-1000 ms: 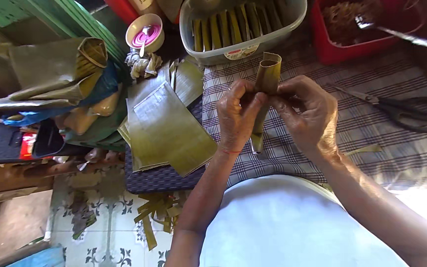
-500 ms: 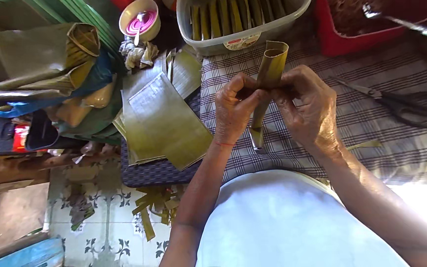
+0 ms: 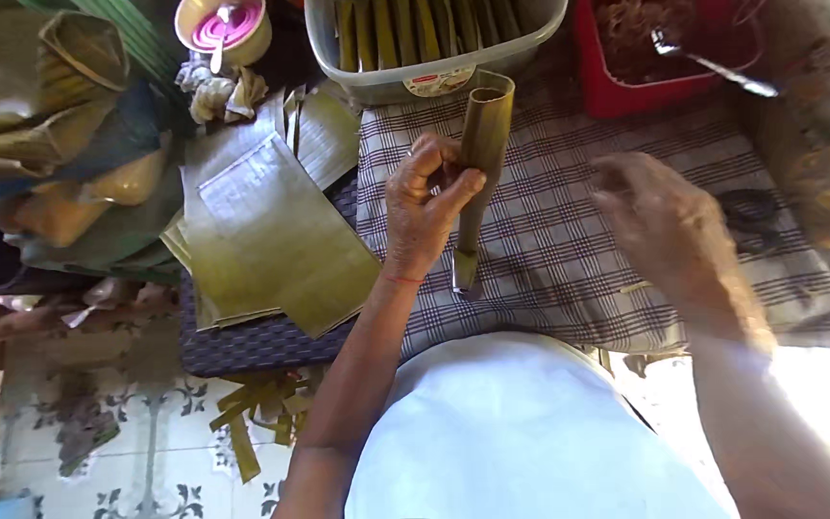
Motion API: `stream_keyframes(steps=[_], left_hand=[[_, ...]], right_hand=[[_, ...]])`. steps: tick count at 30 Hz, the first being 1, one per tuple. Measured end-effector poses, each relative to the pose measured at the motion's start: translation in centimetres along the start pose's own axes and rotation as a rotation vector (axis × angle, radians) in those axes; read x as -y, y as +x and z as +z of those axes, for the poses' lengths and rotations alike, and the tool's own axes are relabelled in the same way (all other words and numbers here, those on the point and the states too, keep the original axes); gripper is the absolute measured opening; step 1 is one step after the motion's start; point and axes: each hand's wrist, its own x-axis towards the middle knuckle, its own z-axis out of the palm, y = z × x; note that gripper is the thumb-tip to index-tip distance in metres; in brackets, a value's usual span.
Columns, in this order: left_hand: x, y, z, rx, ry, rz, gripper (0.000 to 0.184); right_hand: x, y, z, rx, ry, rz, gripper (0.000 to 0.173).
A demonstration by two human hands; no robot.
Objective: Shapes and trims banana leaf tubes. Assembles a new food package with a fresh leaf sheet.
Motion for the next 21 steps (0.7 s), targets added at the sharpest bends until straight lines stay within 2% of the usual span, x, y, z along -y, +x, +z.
stream_keyframes(steps=[3,5,9,12,14,17,19,21], left_hand=[[0.5,-0.1,0.4,0.008,-0.02,0.023,0.011],[0.5,0.0,0.6,0.044,-0.05,0.006,0.014],[0.3,0.2,0.9,0.102,-0.137,-0.026,0.019],[0.2,0.4,0.8,0.102,-0.173,-0.028,0.012],[0.0,0.7,0.8,0.106,-0.175,-0.032,0.006],[-0.5,1.2,0.6,0.156,-0.199,-0.092,0.005],[-0.6,1.6,0.4,0.215,-0.212,-0.122,0.006],[-0.6,1.7,0.2,0.255,-0.222,-0.125,0.007]], right_hand=[[-6.6,-2.7,-1.6,0.014,-0.238,0.323,0.037],[-9.7,-3.8,-2.0,0.038,-0.333,0.469,0.039],[-11.5,-3.8,-1.1,0.048,-0.396,0.425,0.04],[-12.1,-3.2,-1.5,0.094,-0.384,0.347,0.04],[-12.7,-3.1,-2.6,0.14,-0.239,0.323,0.045],[-13.7,-3.4,-3.5,0.234,0.173,0.399,0.047],[-14.1,-4.2,-3.9,0.274,0.458,0.51,0.042],[-13.9,-5.1,-4.0,0.313,0.614,0.596,0.033]])
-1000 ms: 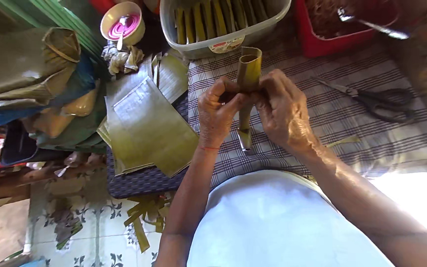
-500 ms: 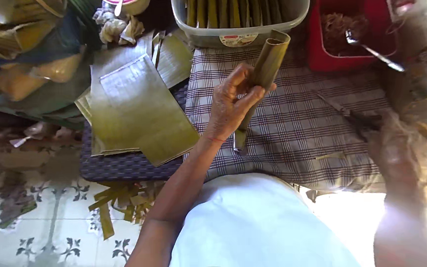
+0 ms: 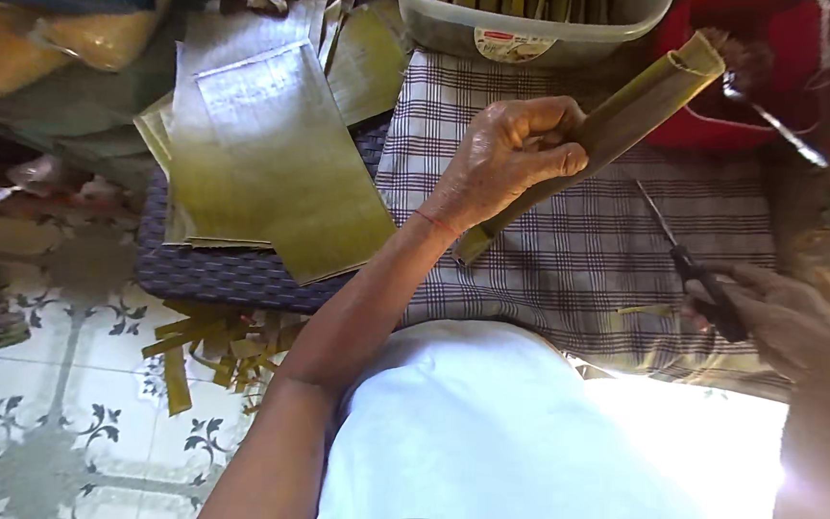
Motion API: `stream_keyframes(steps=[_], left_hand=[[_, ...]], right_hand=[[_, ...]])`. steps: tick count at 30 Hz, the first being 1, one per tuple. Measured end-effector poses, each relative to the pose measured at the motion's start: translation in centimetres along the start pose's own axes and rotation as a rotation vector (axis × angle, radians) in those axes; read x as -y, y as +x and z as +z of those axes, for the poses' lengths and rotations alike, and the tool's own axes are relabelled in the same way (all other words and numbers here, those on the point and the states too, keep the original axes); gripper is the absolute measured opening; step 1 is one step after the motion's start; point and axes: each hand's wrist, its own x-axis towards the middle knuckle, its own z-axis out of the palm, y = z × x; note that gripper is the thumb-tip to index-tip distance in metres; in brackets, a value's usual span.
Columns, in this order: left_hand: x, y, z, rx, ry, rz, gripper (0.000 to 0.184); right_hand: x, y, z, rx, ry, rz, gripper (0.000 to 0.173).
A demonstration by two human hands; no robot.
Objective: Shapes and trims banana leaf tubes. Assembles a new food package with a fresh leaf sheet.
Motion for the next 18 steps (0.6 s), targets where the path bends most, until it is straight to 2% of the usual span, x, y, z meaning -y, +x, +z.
stream_keyframes(steps=[2,3,4,6,7,9,10,13,18], left_hand=[[-0.6,-0.2,0.0,-0.014,0.031,-0.031,0.007],[-1.3,-0.5,0.3,-0.044,0.065,-0.071,0.006],[-1.9,-0.8,0.5,-0.059,0.089,-0.105,0.004],[-1.0,-0.7,-0.1,-0.036,0.072,-0.009,0.006],[-2.1,-1.2,0.3,-0.046,0.109,-0.059,0.006],[-5.7,-2.4,1.8,-0.101,0.227,-0.257,0.006],[-5.7,-2.4,1.9,-0.114,0.231,-0.255,0.006],[-0.2,-0.7,-0.1,-0.103,0.118,0.082,0.005],[0.5,-0.6,-0.5,-0.138,0.118,0.129,0.003]], right_hand=[[0.0,-0.9,0.6,0.088,0.033,0.019,0.034],[-0.2,-1.2,0.7,0.186,0.049,0.013,0.042],[-0.2,-1.3,0.9,0.318,0.05,-0.006,0.054],[0.4,-1.6,2.3,0.609,0.033,-0.059,0.066],[0.6,-1.5,3.3,0.714,0.034,-0.054,0.066],[0.6,-1.2,4.9,0.815,0.029,0.016,0.066],[0.6,-1.0,5.5,0.833,0.04,0.043,0.064],[1.8,0.1,7.4,0.885,0.082,0.015,0.059],[4.4,2.3,10.1,1.007,0.07,-0.077,0.058]])
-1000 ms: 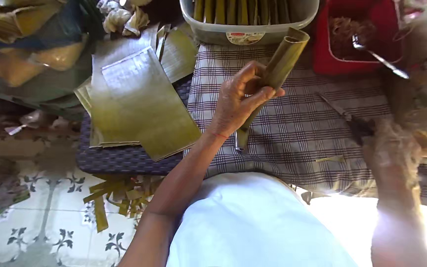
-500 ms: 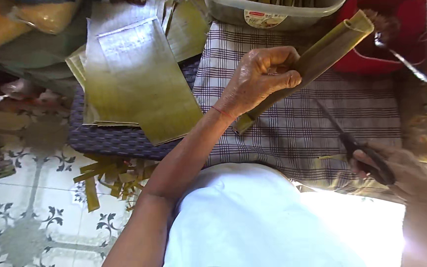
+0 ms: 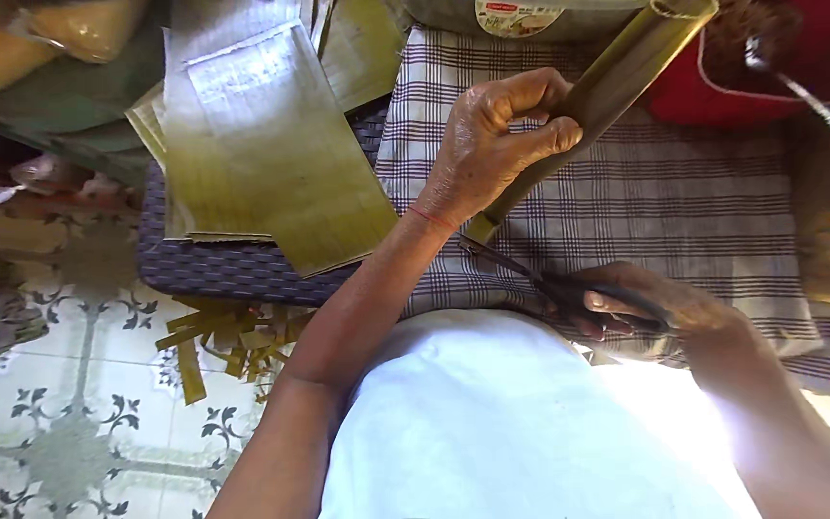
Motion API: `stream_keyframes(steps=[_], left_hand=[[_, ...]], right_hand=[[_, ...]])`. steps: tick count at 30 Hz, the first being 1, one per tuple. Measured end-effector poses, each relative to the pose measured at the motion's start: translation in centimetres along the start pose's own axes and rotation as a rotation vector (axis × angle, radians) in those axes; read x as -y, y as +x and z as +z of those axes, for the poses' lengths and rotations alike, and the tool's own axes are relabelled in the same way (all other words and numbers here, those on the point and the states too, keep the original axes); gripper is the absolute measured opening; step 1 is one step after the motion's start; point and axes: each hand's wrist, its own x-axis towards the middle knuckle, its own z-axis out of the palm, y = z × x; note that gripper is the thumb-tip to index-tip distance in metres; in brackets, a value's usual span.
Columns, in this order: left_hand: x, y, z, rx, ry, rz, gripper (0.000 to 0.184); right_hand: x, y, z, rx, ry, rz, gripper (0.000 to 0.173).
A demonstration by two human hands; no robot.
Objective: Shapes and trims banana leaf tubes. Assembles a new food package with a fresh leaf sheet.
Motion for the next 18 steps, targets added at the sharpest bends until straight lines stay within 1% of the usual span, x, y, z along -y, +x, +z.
stream_keyframes(steps=[5,9,12,15,17,18], left_hand=[[-0.1,-0.3,0.0,-0.032,-0.006,-0.004,0.004],[-0.2,-0.4,0.1,-0.029,-0.022,-0.003,0.004],[-0.4,-0.4,0.1,-0.025,-0.017,-0.002,0.004],[-0.4,-0.5,0.1,-0.037,-0.017,-0.008,0.005],[-0.4,-0.5,0.1,-0.044,-0.009,-0.007,0.005],[-0.5,-0.5,0.1,-0.045,-0.007,-0.011,0.005]], right_hand=[[1.5,0.6,-0.6,0.021,-0.126,0.011,0.057],[3.0,0.4,0.5,-0.129,-0.193,0.12,0.042],[3.4,0.1,0.8,-0.197,-0.306,0.093,0.032],[3.2,0.0,1.0,-0.208,-0.373,0.003,0.033],[3.2,-0.3,1.2,-0.211,-0.454,-0.025,0.039],[3.3,-0.5,1.3,-0.221,-0.539,-0.03,0.043]])
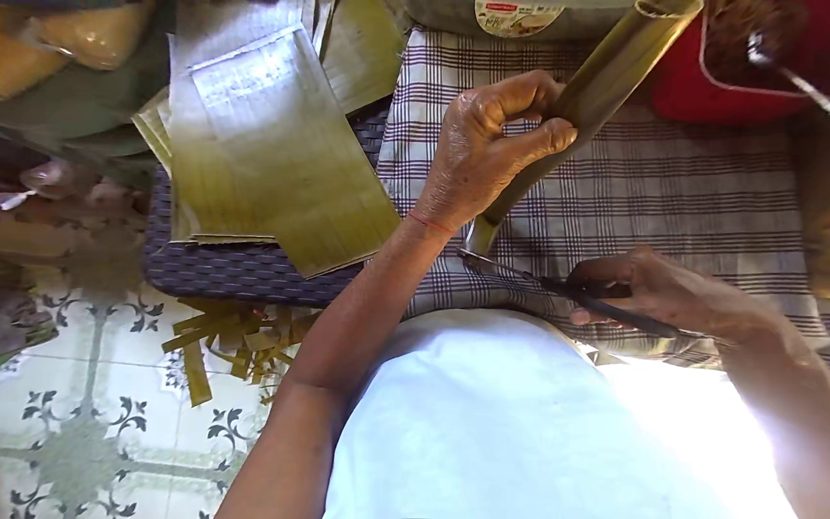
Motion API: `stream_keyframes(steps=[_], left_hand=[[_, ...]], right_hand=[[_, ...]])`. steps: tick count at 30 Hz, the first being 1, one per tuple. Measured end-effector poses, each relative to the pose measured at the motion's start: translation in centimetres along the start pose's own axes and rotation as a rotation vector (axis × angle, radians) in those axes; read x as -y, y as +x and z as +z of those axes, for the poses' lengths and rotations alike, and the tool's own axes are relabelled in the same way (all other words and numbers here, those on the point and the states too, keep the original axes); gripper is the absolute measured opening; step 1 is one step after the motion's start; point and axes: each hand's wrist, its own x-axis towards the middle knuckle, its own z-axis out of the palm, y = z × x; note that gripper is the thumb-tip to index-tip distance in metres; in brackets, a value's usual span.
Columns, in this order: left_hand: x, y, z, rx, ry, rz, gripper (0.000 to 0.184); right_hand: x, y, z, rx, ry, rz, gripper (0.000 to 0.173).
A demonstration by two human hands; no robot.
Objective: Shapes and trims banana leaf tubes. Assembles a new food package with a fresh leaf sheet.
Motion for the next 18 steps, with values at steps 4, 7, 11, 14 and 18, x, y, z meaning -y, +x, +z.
stream_keyframes(steps=[4,7,11,14,18], left_hand=[[-0.1,0.0,0.2,-0.008,0.023,-0.023,0.006],[0.1,-0.1,0.4,-0.018,0.02,-0.012,0.004],[0.2,-0.3,0.4,-0.053,0.041,0.022,0.003],[0.3,-0.3,0.3,-0.06,0.067,0.039,0.003],[0.3,-0.3,0.4,-0.065,0.065,0.039,0.003]], right_hand=[[0.4,-1.3,0.2,-0.064,-0.283,-0.047,0.052],[-0.1,-1.4,0.4,0.01,-0.174,0.038,0.056],[-0.8,-0.9,0.7,0.13,0.039,0.15,0.059],[-0.8,-0.5,0.9,0.173,0.221,0.121,0.056],[-0.6,0.1,1.3,0.191,0.412,0.087,0.046]])
